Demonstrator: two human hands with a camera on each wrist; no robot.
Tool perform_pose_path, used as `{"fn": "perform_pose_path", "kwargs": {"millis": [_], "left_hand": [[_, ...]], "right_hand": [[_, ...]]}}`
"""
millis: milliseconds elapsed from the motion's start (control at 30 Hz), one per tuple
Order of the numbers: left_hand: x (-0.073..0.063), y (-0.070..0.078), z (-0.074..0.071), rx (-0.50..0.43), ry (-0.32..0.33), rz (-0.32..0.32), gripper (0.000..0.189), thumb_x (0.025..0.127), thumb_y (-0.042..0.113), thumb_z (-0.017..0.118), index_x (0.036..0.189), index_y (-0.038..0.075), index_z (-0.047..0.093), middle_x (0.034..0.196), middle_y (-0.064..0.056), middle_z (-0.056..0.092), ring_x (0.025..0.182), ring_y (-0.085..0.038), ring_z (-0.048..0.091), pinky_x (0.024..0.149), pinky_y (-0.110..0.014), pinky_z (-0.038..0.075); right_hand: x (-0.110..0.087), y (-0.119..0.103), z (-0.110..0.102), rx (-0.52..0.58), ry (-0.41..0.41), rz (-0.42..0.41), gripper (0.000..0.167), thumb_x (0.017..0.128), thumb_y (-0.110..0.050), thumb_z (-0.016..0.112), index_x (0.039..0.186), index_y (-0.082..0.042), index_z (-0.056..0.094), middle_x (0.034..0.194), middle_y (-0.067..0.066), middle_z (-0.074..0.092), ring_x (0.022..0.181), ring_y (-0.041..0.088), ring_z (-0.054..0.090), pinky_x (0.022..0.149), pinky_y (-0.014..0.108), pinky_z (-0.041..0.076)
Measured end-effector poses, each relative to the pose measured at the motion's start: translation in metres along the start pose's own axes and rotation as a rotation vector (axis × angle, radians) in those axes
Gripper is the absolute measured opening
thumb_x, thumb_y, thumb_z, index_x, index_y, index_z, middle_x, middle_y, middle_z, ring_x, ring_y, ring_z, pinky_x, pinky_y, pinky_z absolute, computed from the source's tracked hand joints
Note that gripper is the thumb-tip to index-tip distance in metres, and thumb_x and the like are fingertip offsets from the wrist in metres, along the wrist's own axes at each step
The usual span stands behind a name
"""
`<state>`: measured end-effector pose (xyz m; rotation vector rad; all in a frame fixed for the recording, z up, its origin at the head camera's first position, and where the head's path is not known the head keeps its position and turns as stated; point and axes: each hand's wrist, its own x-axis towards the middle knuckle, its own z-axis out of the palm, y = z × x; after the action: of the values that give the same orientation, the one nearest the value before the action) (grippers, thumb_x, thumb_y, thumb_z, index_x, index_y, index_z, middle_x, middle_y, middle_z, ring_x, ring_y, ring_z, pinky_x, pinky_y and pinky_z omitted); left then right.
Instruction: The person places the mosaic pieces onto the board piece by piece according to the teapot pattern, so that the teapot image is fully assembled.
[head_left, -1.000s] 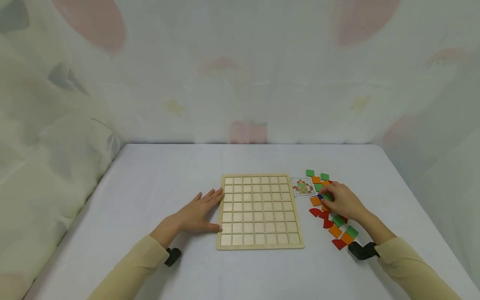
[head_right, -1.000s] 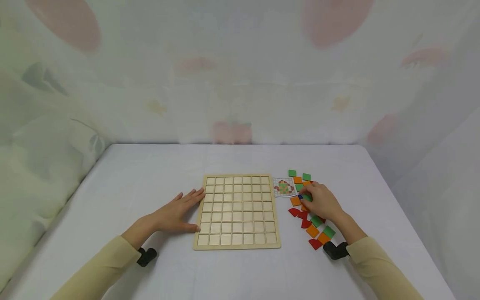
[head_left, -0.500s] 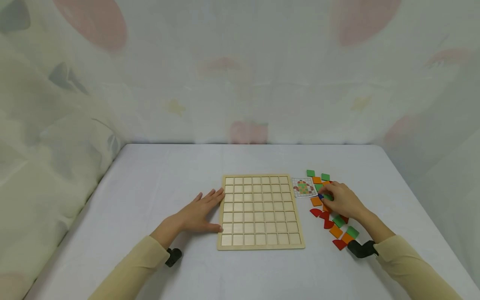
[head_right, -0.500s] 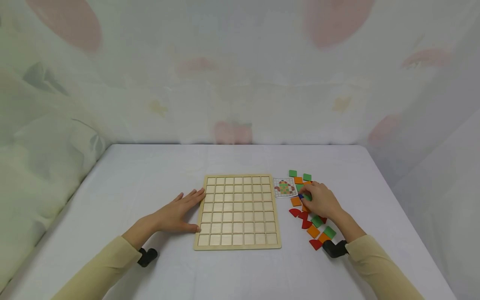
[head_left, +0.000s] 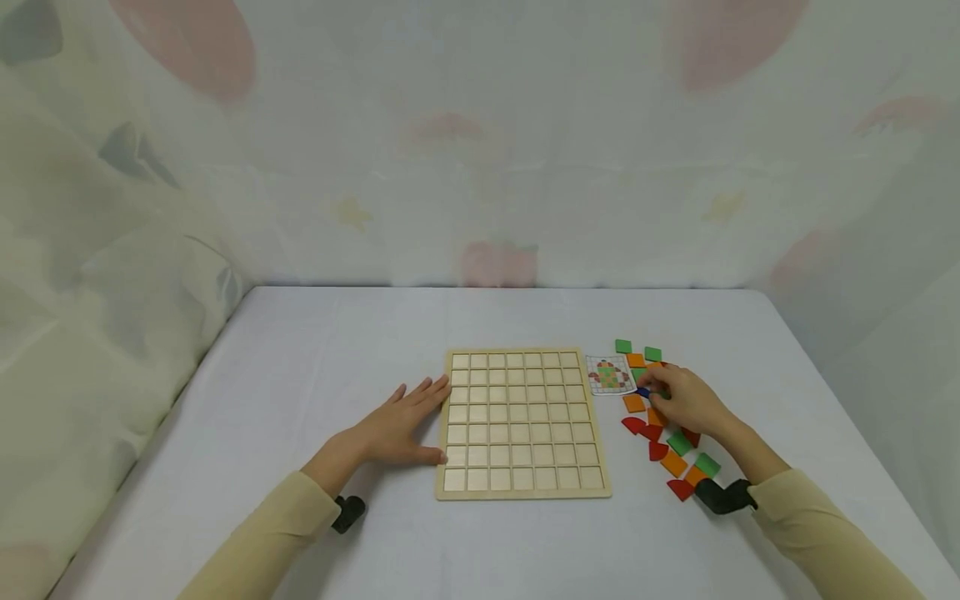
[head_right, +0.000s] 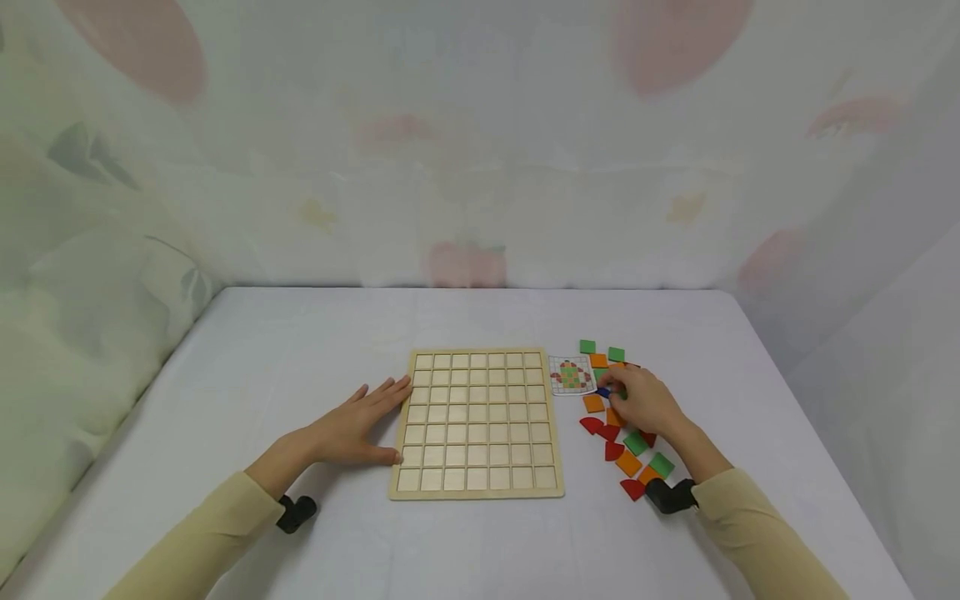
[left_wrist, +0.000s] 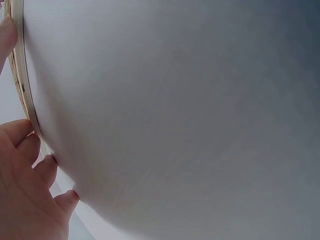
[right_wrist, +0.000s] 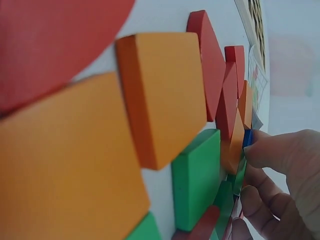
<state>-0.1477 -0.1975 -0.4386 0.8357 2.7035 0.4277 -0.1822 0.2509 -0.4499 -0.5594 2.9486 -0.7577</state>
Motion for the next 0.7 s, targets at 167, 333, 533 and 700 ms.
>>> {"fn": "perform_pose_path", "kwargs": {"millis": [167, 333, 533, 700], "left_hand": [[0.0002, 0.0, -0.0001, 0.001, 0.0, -0.004, 0.1, 0.074, 0.056, 0.067, 0.149, 0.013, 0.017, 0.155, 0.0, 0.009, 0.142, -0.025, 0.011, 0.111, -0.056, 0.008], [0.0004, 0.0003, -0.0002, 0.002, -0.002, -0.009, 0.1, 0.074, 0.056, 0.067, 0.149, 0.013, 0.016, 0.155, 0.0, 0.009, 0.142, -0.025, 0.01, 0.111, -0.056, 0.008], [0.001, 0.0004, -0.0003, 0.009, -0.003, -0.011, 0.1, 0.074, 0.056, 0.067, 0.149, 0.013, 0.016, 0.155, -0.001, 0.01, 0.142, -0.026, 0.011, 0.111, -0.056, 0.009], [0.0007, -0.0003, -0.0002, 0.009, -0.002, -0.01, 0.1, 0.074, 0.057, 0.066, 0.149, 0.013, 0.016, 0.155, 0.0, 0.01, 0.142, -0.025, 0.011, 0.111, -0.056, 0.009]], "right_hand": [[-0.0006, 0.0013, -0.0003, 0.008, 0.006, 0.007, 0.017, 0.079, 0.002, 0.059, 0.094, -0.004, 0.064, 0.073, 0.0, 0.05, 0.068, 0.016, 0.043, 0.059, 0.025, 0.038], [0.0001, 0.0033, 0.0014, 0.036, 0.004, 0.037, 0.018, 0.08, 0.001, 0.059, 0.097, -0.003, 0.064, 0.075, 0.001, 0.05, 0.069, 0.015, 0.044, 0.058, 0.024, 0.038], [0.0003, 0.0038, 0.0027, 0.033, 0.007, 0.095, 0.02, 0.08, -0.009, 0.065, 0.097, 0.0, 0.062, 0.078, 0.003, 0.052, 0.073, 0.018, 0.047, 0.062, 0.027, 0.042], [0.001, 0.0041, 0.0033, -0.001, 0.012, 0.102, 0.02, 0.079, -0.014, 0.068, 0.094, -0.001, 0.062, 0.077, 0.003, 0.053, 0.072, 0.018, 0.046, 0.063, 0.029, 0.041]]}}
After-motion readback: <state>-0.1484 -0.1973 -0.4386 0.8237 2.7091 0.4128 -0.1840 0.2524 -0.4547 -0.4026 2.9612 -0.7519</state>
